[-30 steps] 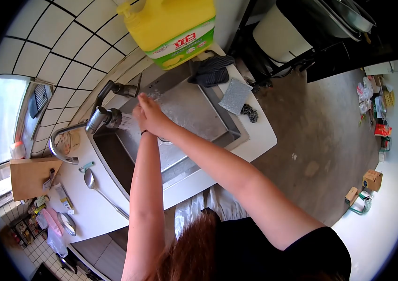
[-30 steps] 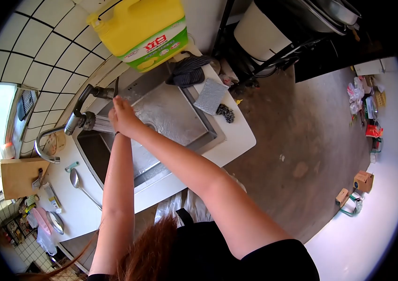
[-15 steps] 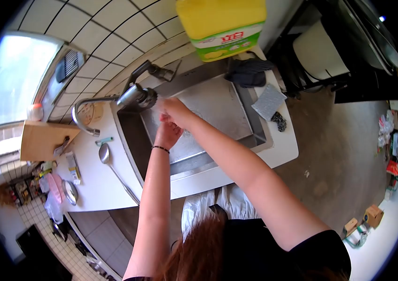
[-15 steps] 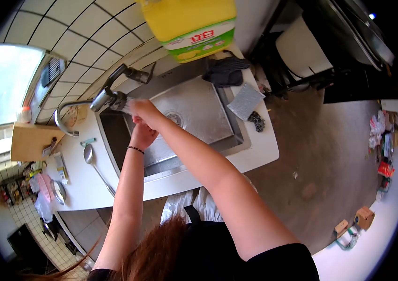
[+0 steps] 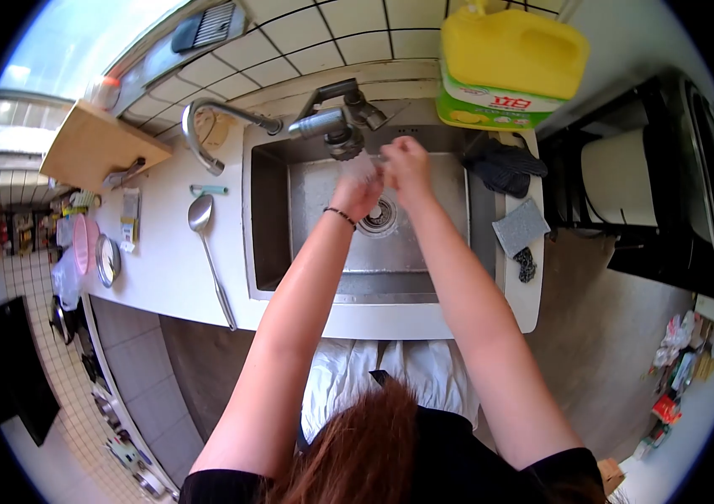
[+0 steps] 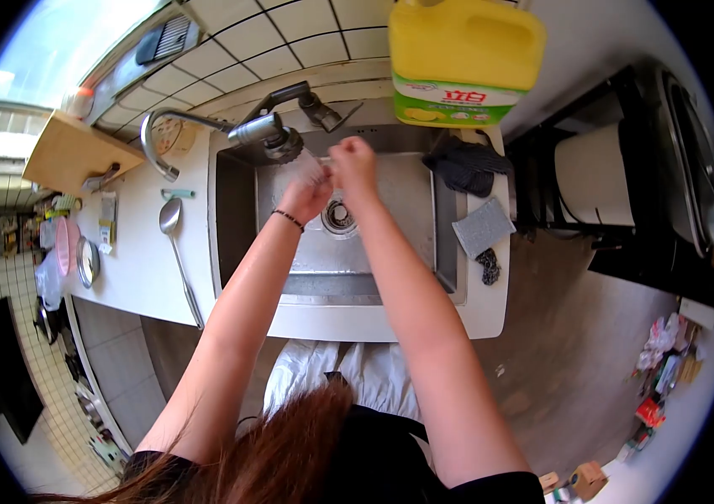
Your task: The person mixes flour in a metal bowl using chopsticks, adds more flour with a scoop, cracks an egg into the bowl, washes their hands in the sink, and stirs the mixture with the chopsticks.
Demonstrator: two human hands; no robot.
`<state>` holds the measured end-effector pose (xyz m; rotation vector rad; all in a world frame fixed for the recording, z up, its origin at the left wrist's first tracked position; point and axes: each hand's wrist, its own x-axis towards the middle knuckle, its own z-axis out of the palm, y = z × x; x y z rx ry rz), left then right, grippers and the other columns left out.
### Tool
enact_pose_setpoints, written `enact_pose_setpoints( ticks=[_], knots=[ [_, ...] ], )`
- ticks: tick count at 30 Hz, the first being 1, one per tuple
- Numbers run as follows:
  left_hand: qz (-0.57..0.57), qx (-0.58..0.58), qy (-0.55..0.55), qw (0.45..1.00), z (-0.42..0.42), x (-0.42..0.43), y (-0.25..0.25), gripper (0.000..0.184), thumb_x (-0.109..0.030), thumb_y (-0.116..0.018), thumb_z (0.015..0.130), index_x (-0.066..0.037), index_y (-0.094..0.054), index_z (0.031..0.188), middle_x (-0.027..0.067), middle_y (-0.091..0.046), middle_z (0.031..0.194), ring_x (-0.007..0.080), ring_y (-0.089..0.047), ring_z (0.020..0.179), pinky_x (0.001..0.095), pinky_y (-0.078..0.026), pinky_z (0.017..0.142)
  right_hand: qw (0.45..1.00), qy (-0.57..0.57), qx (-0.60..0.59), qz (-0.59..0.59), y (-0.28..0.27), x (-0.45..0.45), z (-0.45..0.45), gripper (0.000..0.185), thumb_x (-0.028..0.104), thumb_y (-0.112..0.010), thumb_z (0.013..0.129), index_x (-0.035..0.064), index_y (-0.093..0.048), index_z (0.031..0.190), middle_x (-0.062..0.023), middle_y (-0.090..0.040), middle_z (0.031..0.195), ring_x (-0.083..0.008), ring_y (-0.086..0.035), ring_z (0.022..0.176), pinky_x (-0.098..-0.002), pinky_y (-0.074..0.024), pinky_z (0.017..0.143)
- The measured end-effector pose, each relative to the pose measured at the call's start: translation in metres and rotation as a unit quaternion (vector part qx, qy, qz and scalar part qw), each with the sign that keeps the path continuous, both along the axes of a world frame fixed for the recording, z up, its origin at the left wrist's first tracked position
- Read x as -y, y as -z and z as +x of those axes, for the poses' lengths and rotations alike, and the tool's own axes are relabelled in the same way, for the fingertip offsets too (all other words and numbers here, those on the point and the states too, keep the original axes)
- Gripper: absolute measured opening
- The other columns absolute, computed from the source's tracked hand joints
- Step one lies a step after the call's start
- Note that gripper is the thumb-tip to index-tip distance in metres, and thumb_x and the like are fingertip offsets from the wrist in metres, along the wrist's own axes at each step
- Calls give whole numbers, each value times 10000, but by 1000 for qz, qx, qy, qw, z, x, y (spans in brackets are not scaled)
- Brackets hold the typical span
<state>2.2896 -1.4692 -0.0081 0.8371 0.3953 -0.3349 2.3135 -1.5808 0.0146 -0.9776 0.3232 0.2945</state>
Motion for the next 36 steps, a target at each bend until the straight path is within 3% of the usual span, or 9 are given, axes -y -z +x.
enact_pose_setpoints(
  ticks=[3, 7, 14, 23, 25, 29, 32, 34, 36],
  knots=[
    [33, -46, -7, 998, 4, 19, -27, 198, -86, -538, 861, -152, -432, 707, -60, -408, 597, 40, -300, 429, 199, -182, 352, 998, 14, -4, -61, 0, 18, -1, 90, 84, -533, 800, 62, -517, 886, 8, -472, 625, -90, -444, 471, -231, -347, 394],
    [-3, -95, -35, 995, -13, 20, -38, 263, -103, -494, 887, -153, -373, 659, -71, -326, 567, 51, -265, 425, 205, -172, 345, 990, -63, 28, -120, 9, 17, -5, 174, 89, -499, 827, 35, -554, 983, -6, -533, 727, -95, -512, 616, -234, -436, 546],
    [-270, -96, -64, 956, -53, -26, 8, 229, -111, -427, 879, -121, -331, 671, -28, -311, 593, 73, -288, 483, 204, -213, 395, 979, -86, 104, -151, 15, -7, -9, 192, 90, -473, 847, -2, -592, 966, -43, -596, 817, -105, -541, 745, -229, -443, 678],
    [-217, -38, -33, 975, -35, -3, -25, 561, -525, -265, 903, -40, -544, 879, 36, -489, 738, 157, -423, 627, 291, -370, 561, 975, -199, 36, -88, 25, -1, -18, 296, 249, -413, 928, 36, -587, 1037, -31, -620, 875, -103, -563, 729, -244, -448, 645],
    [-177, -10, -26, 984, -32, -4, -21, 571, -530, -267, 902, -47, -569, 937, 36, -521, 756, 159, -461, 661, 308, -387, 586, 970, -229, -10, -77, 35, -2, -22, 309, 267, -408, 935, 29, -585, 1022, -31, -624, 861, -112, -569, 691, -256, -454, 602],
    [60, -90, -149, 983, -22, 15, -31, 503, -469, -317, 913, -69, -607, 1006, 37, -571, 774, 161, -528, 711, 311, -408, 614, 941, -153, 155, -260, 27, -19, -41, 271, 243, -440, 920, 12, -570, 978, -106, -636, 834, -191, -595, 700, -322, -476, 619],
    [255, 14, -42, 966, -14, -21, 32, 400, -349, -366, 917, -73, -634, 1026, 35, -613, 813, 128, -526, 697, 274, -411, 615, 891, -177, 237, -345, -7, -15, -55, 211, 145, -477, 876, 3, -552, 1013, -219, -612, 911, -297, -610, 813, -380, -480, 724],
    [432, 112, 0, 895, -16, -17, 5, 326, -257, -408, 901, -83, -663, 1007, 20, -615, 821, 84, -483, 647, 234, -389, 574, 870, -169, 277, -370, 1, -16, -57, 190, 92, -491, 838, -12, -548, 988, -227, -606, 961, -355, -599, 891, -395, -471, 762],
    [387, 60, -16, 920, -13, -16, 1, 297, -239, -455, 888, -107, -682, 1025, -51, -513, 679, 50, -403, 563, 212, -308, 495, 865, -179, 279, -376, 3, -12, -59, 179, 69, -488, 821, -9, -559, 966, -231, -604, 953, -385, -586, 888, -421, -470, 755]
  ],
)
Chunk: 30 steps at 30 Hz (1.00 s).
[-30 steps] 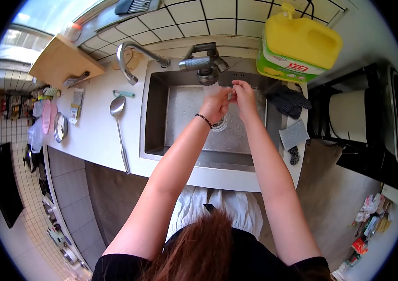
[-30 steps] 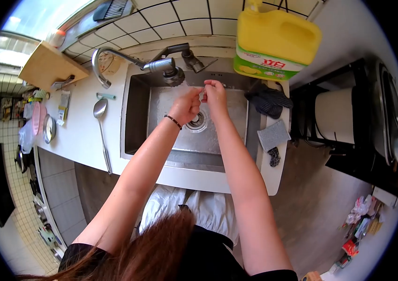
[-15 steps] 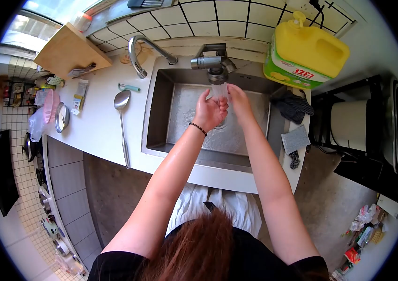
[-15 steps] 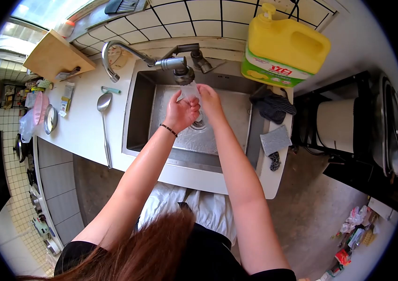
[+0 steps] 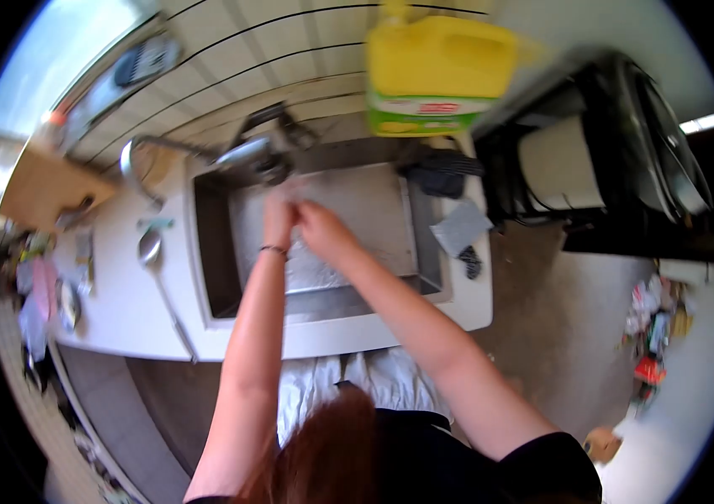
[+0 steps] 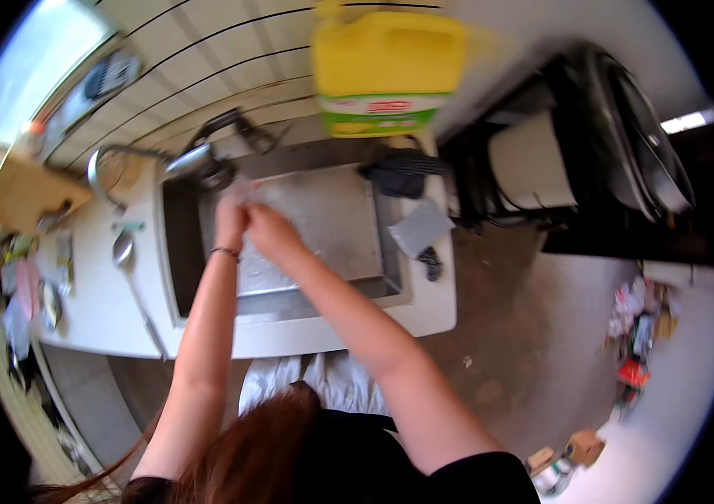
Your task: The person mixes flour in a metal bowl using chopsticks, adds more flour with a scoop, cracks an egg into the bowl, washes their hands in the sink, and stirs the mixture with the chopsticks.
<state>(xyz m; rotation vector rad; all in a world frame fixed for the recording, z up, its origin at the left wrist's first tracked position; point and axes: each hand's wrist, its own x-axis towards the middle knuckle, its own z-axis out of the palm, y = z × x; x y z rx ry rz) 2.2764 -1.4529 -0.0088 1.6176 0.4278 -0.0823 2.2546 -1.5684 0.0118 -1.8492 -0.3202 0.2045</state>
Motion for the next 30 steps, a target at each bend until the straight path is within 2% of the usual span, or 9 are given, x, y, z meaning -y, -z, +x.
enact_pose_setpoints(
  ticks=[2, 5, 10, 12, 14, 17, 20, 23, 30],
  knots=[
    [9, -15, 8, 1000, 1, 0, 1, 280, -238, -463, 888, -107, -684, 998, -96, -416, 607, 30, -332, 489, 195, -239, 441, 999, 33, 32, -22, -5, 7, -4, 171, 77, -488, 819, 2, -576, 945, -212, -617, 913, -385, -592, 848, -436, -479, 733],
    [-14, -2, 28, 999, 7, -13, 16, 244, -207, -459, 891, -79, -639, 997, -58, -484, 669, 37, -431, 549, 184, -313, 463, 994, 78, 77, -2, -11, 14, -10, 195, 85, -489, 824, -1, -590, 967, -192, -624, 915, -363, -597, 848, -415, -489, 756],
    [-194, 30, 31, 980, 11, 13, 7, 441, -321, -416, 942, 10, -470, 1230, 38, -532, 917, 130, -507, 860, 249, -413, 813, 994, 106, -1, 28, -31, 14, -9, 332, 135, -451, 876, 31, -483, 1189, -214, -492, 1206, -375, -486, 1095, -406, -426, 899],
    [-251, -35, 34, 967, 29, 4, 24, 596, -448, -227, 958, -30, -339, 1367, 148, -413, 1350, 229, -372, 1255, 327, -278, 1006, 987, 120, 52, 92, 9, -11, -6, 366, 128, -416, 891, 36, -438, 1245, -226, -454, 1248, -368, -420, 1184, -385, -327, 1009],
    [-336, -106, 16, 936, 44, -3, 14, 629, -495, -160, 943, -89, -285, 1407, 153, -258, 1459, 258, -211, 1358, 390, -143, 1078, 969, 123, 65, 206, -5, -13, -9, 389, 140, -406, 902, 39, -424, 1277, -204, -455, 1274, -351, -370, 1235, -385, -286, 1038],
    [-345, -47, 75, 934, 42, -18, 43, 657, -545, -210, 927, -127, -219, 1433, 122, -209, 1481, 265, -168, 1369, 424, -45, 1102, 985, 106, 28, 134, -16, -13, -9, 425, 216, -388, 919, 64, -401, 1315, -180, -443, 1298, -367, -346, 1244, -446, -234, 1050],
    [-368, -49, -52, 927, 20, -6, 44, 650, -530, -319, 921, -143, -214, 1433, 116, -231, 1471, 291, -266, 1329, 438, -206, 1074, 980, 177, 44, 79, 32, -48, 11, 441, 277, -355, 926, 48, -421, 1297, -211, -403, 1329, -413, -364, 1206, -498, -243, 1032],
    [-389, -42, -3, 920, -1, 9, 23, 639, -518, -356, 917, -144, -239, 1423, 106, -295, 1437, 294, -348, 1273, 428, -309, 1019, 988, 84, 27, -130, 38, -36, 26, 401, 284, -343, 934, 32, -484, 1212, -225, -441, 1286, -389, -364, 1232, -445, -304, 1013],
    [-341, -50, 86, 935, 1, 12, 6, 630, -536, -333, 918, -143, -285, 1409, 125, -397, 1338, 274, -434, 1176, 401, -359, 963, 986, 131, -79, -63, 37, -31, 31, 386, 284, -354, 921, 16, -506, 1153, -227, -467, 1256, -392, -404, 1195, -446, -337, 985]
  ],
)
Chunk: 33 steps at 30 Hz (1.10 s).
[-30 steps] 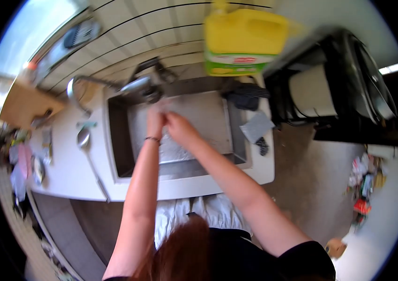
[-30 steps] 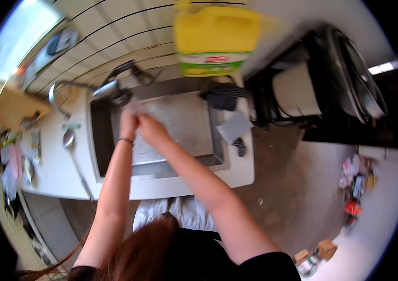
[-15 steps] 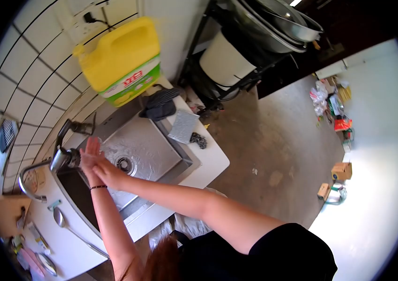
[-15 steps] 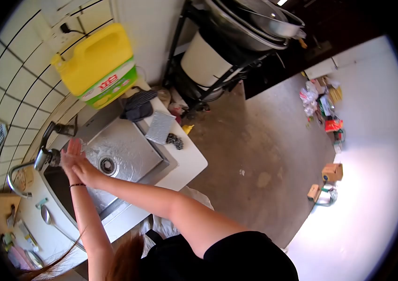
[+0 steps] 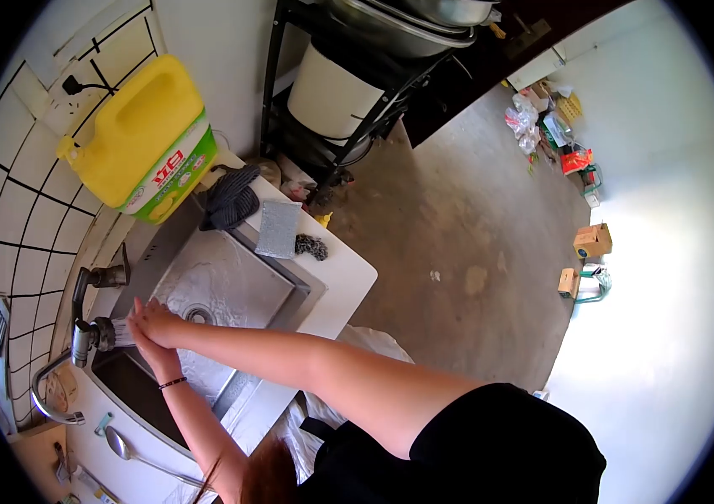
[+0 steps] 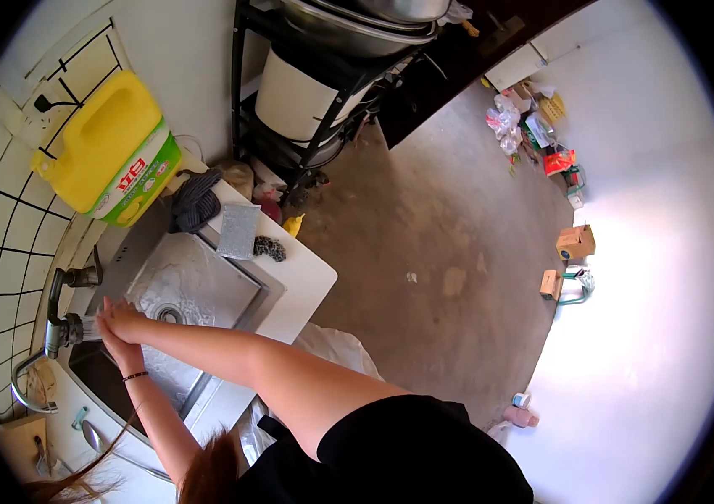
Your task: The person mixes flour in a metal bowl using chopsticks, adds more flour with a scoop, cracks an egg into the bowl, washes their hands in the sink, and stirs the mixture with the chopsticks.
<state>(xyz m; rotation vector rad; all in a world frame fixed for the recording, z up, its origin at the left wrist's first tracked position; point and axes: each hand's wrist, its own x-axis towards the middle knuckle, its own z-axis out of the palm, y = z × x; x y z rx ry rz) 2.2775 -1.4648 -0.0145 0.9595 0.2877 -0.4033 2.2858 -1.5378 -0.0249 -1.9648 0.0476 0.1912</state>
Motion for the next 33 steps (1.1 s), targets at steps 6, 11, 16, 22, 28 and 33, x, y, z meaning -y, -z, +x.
enact_pose_setpoints(
  ticks=[6, 11, 16, 22, 28, 33],
  knots=[
    [57, 29, 35, 997, 11, -21, 19, 666, -556, -276, 918, -119, -267, 1420, 151, -216, 1472, 282, -240, 1336, 411, -178, 1077, 990, 62, -22, 124, 1, -22, -8, 368, 280, -367, 908, 12, -525, 1105, -222, -490, 1221, -388, -434, 1158, -449, -362, 956],
    [80, 63, 64, 993, 22, -39, 48, 710, -588, -238, 910, -109, -216, 1433, 146, -171, 1487, 258, -126, 1380, 415, -83, 1103, 983, 14, 25, 183, -19, -22, -15, 341, 270, -381, 895, 25, -542, 1069, -204, -509, 1175, -374, -452, 1117, -453, -379, 921],
    [53, -5, -5, 999, -2, -2, -6, 798, -667, -194, 878, -118, -102, 1450, 142, -189, 1479, 259, -171, 1368, 391, -112, 1106, 995, -23, 66, 65, 0, -18, 2, 315, 261, -396, 882, 37, -559, 1032, -186, -529, 1129, -361, -471, 1076, -457, -395, 886],
    [364, 177, 104, 908, -16, 6, -26, 776, -641, -184, 897, -139, 25, 1451, 147, -173, 1477, 270, -240, 1339, 373, -159, 1098, 994, -92, -50, -37, 0, 8, 14, 347, 314, -390, 887, 35, -544, 1026, -199, -543, 1170, -378, -425, 1166, -529, -361, 932],
    [183, 134, 97, 969, -3, -24, 2, 753, -617, -256, 903, -210, 65, 1449, 165, -212, 1455, 284, -263, 1317, 387, -197, 1084, 996, -54, -75, 12, -64, 25, -19, 380, 296, -340, 905, 25, -555, 1062, -208, -474, 1252, -388, -381, 1218, -535, -326, 983],
    [201, 109, 62, 972, 17, -55, 21, 737, -640, -219, 895, -209, -18, 1458, 129, -204, 1475, 265, -253, 1325, 383, -200, 1076, 981, -40, -94, 163, -64, 8, -34, 501, 323, -311, 934, -14, -371, 1301, -256, -402, 1312, -380, -382, 1228, -398, -322, 1014]
  ],
)
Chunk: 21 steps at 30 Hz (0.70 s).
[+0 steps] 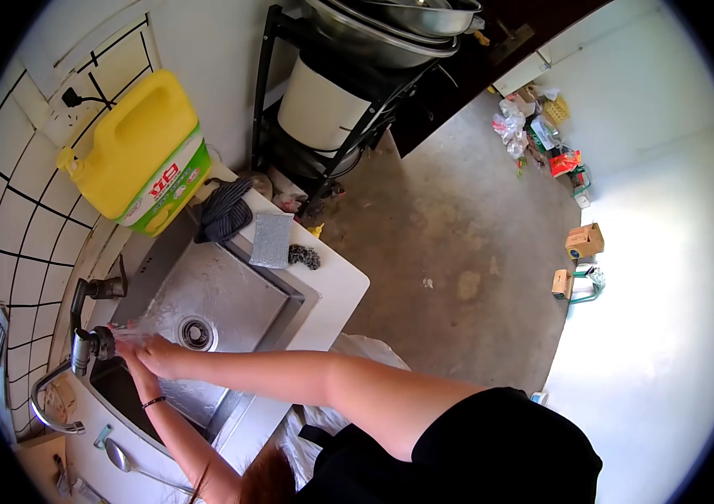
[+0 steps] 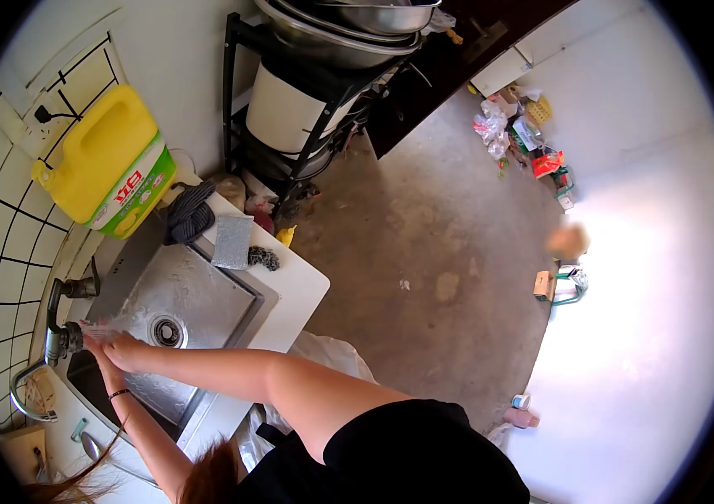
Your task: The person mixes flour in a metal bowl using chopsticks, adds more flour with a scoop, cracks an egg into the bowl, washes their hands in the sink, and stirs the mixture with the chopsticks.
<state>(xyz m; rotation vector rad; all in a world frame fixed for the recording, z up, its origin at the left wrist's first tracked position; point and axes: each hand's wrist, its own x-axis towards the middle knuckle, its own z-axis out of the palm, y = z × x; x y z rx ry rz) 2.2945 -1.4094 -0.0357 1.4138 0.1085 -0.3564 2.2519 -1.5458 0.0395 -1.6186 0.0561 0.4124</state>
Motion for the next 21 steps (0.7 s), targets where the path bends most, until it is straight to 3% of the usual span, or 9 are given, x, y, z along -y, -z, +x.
enact_pose_setpoints(
  ticks=[1, 2, 6, 9, 12, 15, 17, 19, 21],
  knots=[
    [-1, 4, 7, 1000, 5, -5, 6, 729, -624, -200, 908, -175, -41, 1460, 125, -194, 1481, 251, -248, 1329, 372, -186, 1079, 998, 41, 27, 27, 9, -8, -2, 516, 320, -321, 934, -58, -386, 1279, -273, -455, 1266, -374, -429, 1198, -372, -344, 996],
    [7, 14, 37, 999, 9, -6, 17, 720, -605, -194, 918, -136, -80, 1452, 124, -206, 1478, 239, -246, 1331, 361, -170, 1083, 990, -7, 47, 131, 24, -12, 1, 566, 386, -232, 962, 92, -138, 1437, -197, -131, 1480, -346, -146, 1357, -349, -156, 1107],
    [79, 59, 100, 990, -5, 23, -14, 667, -493, -137, 962, -6, -369, 1354, 114, -324, 1431, 212, -197, 1358, 349, -71, 1107, 956, 148, 44, 248, 91, -68, 28, 598, 406, -222, 968, 32, -132, 1426, -173, -149, 1480, -278, -159, 1360, -325, -154, 1101],
    [69, 10, -11, 998, -8, 45, -28, 641, -470, -195, 964, 14, -358, 1351, 122, -362, 1407, 212, -236, 1345, 355, -75, 1112, 953, 98, 22, 285, 56, -59, 8, 632, 440, -267, 963, 6, -175, 1413, -181, -249, 1439, -262, -232, 1331, -308, -192, 1081],
    [-84, -33, -46, 995, 19, -10, 64, 594, -431, -249, 964, 18, -377, 1331, 131, -372, 1396, 232, -293, 1316, 369, -161, 1099, 974, -36, -33, 221, 2, 6, -3, 593, 433, -310, 962, 17, -292, 1385, -149, -346, 1400, -221, -311, 1296, -288, -222, 1067],
    [-208, -55, 41, 976, 19, -2, 28, 536, -368, -274, 963, 15, -372, 1324, 134, -415, 1360, 260, -342, 1284, 381, -215, 1080, 949, 91, 69, 295, 9, -9, 1, 354, 203, -381, 934, 43, -477, 1235, -156, -495, 1272, -250, -392, 1240, -319, -225, 1061],
    [-316, -142, -50, 937, 0, 35, -26, 537, -374, -271, 954, -14, -350, 1345, 137, -427, 1347, 255, -363, 1269, 377, -208, 1085, 905, 203, 6, 375, 28, -30, 16, 374, 110, -451, 878, 12, -484, 1238, -111, -506, 1238, -206, -430, 1188, -300, -290, 1020],
    [-564, -66, 49, 821, -10, 43, -14, 522, -325, -328, 924, -20, -357, 1346, 114, -410, 1367, 202, -364, 1272, 380, -193, 1087, 820, 297, -36, 488, 42, -44, 27, 374, 82, -491, 859, -11, -492, 1221, -78, -526, 1173, -168, -472, 1112, -282, -351, 953],
    [-526, -124, -104, 835, -22, 52, -11, 486, -331, -438, 882, -44, -430, 1275, 87, -495, 1247, 168, -459, 1169, 339, -320, 1007, 675, 312, -65, 666, 49, -49, 29, 342, 119, -499, 874, -25, -501, 1185, -58, -553, 1076, -134, -517, 1010, -264, -409, 859]
  ],
)
